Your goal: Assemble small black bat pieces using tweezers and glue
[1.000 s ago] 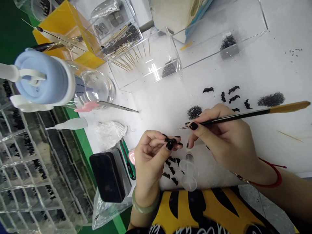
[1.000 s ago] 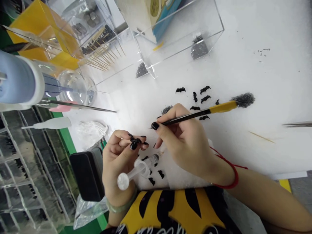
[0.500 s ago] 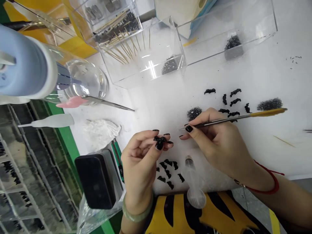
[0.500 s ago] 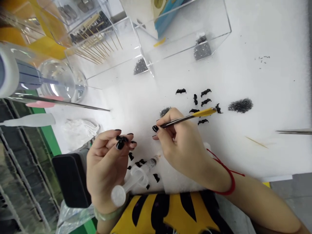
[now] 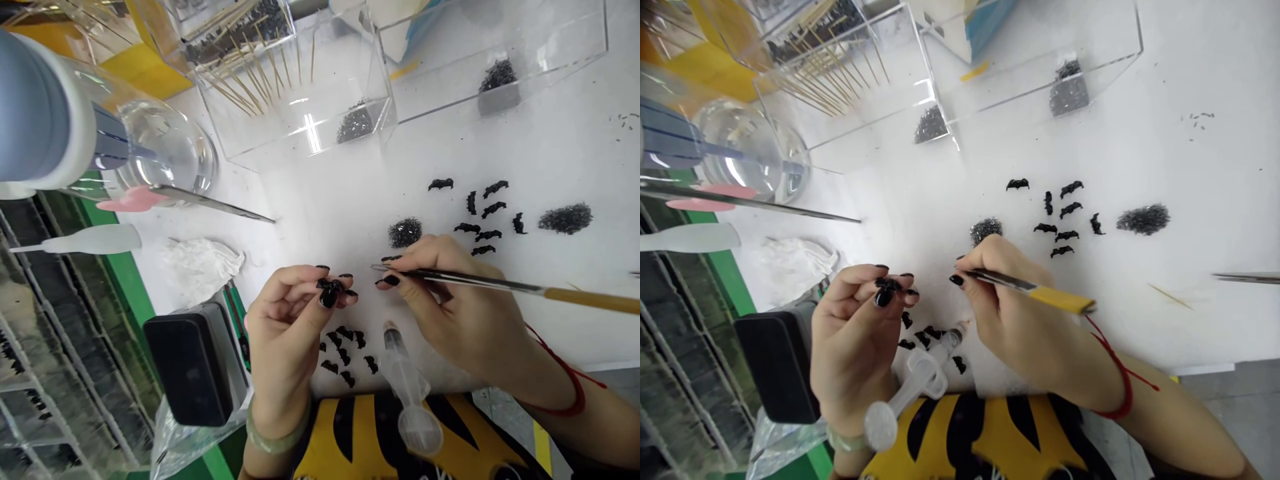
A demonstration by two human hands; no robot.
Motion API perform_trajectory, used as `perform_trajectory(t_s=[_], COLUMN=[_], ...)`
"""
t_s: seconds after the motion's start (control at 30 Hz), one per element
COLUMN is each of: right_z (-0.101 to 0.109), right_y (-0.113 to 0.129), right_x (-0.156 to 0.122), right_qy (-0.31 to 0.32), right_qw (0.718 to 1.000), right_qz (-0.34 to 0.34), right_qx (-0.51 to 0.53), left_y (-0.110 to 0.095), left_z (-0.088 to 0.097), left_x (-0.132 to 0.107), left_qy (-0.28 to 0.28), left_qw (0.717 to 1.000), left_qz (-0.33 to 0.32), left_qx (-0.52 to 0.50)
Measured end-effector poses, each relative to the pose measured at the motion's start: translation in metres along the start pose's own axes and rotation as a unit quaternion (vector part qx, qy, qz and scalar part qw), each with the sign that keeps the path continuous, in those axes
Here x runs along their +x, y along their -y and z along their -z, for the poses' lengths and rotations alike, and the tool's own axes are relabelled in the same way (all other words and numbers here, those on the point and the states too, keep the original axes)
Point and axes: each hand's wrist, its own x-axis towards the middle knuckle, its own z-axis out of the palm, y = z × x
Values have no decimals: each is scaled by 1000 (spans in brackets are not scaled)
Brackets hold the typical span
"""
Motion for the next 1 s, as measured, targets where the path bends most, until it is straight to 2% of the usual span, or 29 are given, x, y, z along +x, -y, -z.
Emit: perform_trajectory(t_s=[0.17,1.0], right_z=[5,9], right_y=[-1,5], right_x=[2,8], right_qy=[-30,12], right_qw=[999,990], right_qz=[-1,-130], right_qx=[18,56], left_y=[1,-2], left_z=[1,1], left_x=[0,-3], left_qy=[8,27], left_qw=[1000,999], left_qz=[-1,19], left_qx=[3,-9])
